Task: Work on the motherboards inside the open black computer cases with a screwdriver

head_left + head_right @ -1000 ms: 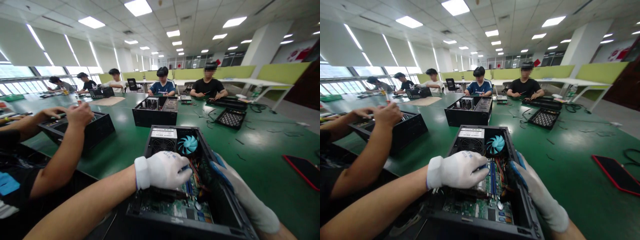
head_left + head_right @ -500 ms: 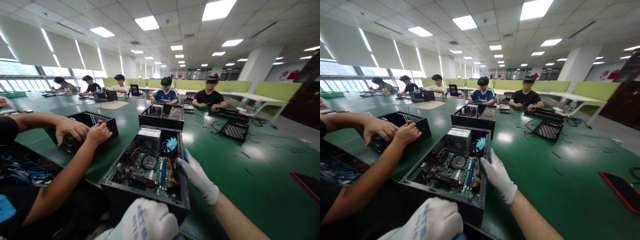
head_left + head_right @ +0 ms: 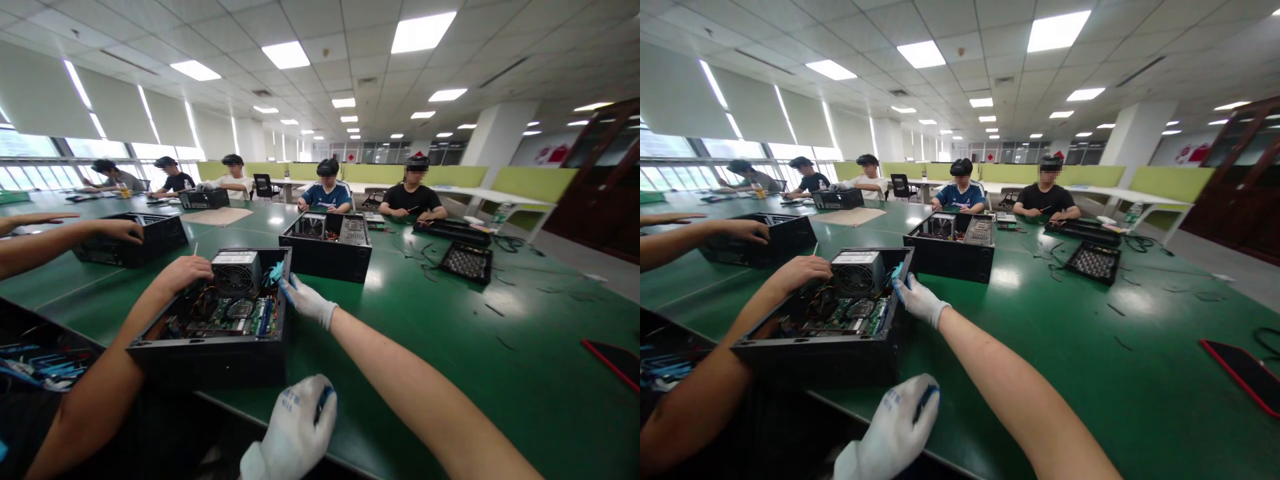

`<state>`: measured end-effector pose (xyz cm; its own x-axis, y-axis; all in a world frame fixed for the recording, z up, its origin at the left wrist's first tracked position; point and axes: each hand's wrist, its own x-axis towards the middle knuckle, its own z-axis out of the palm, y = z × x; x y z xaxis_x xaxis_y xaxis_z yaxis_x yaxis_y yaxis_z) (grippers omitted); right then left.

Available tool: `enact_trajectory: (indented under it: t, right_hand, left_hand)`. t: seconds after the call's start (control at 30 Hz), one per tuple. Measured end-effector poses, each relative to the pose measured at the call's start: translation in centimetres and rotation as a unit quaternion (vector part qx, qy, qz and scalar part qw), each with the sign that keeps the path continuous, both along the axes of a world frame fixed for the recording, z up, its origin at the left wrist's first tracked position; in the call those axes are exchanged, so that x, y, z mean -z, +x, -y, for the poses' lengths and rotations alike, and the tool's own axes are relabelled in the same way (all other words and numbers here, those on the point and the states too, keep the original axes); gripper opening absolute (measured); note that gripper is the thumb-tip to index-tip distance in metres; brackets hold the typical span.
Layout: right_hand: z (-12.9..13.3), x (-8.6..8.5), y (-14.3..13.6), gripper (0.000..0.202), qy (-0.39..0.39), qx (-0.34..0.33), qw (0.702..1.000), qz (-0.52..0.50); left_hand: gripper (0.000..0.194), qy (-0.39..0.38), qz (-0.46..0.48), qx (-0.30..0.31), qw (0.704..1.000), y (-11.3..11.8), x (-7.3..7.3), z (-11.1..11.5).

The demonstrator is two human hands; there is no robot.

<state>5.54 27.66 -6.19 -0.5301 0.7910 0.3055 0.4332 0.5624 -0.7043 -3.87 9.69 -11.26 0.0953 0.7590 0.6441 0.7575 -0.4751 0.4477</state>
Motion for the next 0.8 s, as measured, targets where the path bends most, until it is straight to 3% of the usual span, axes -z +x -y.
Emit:
enact_trajectory:
  t: [0.1, 0.2, 0.33, 0.5, 0.63, 0.8]
  right_hand:
    - [-1.4, -0.5, 0.2, 0.068, 0.028, 0.017, 0.995, 0.098]
    - [-4.3, -1.5, 2.3, 0.086, 0.067, 0.076, 0.977, 0.186]
    - [-9.7, -3.4, 5.9, 0.080, 0.128, 0.172, 0.937, 0.275]
    - [-14.9, -5.0, 8.6, 0.045, 0.159, 0.231, 0.892, 0.355]
    - [-16.9, -5.2, 9.0, 0.042, 0.160, 0.249, 0.866, 0.402]
    - [-17.6, -5.6, 8.6, 0.042, 0.161, 0.264, 0.843, 0.439]
  left_hand:
    - [0.020, -0.008, -0.001, 0.009, 1.000, 2.4, 3.9, 1.6]
    - [0.017, -0.027, 0.015, 0.009, 0.999, 2.5, 5.9, 1.6]
    - [0.013, -0.043, 0.024, -0.007, 0.999, 2.5, 6.3, 1.4]
    - [0.012, -0.034, 0.013, -0.025, 0.999, 3.0, 6.4, 1.3]
    - [0.009, -0.034, 0.000, -0.024, 0.999, 3.0, 6.9, 1.1]
    - [0.008, -0.030, -0.007, -0.037, 0.999, 3.0, 7.1, 1.1]
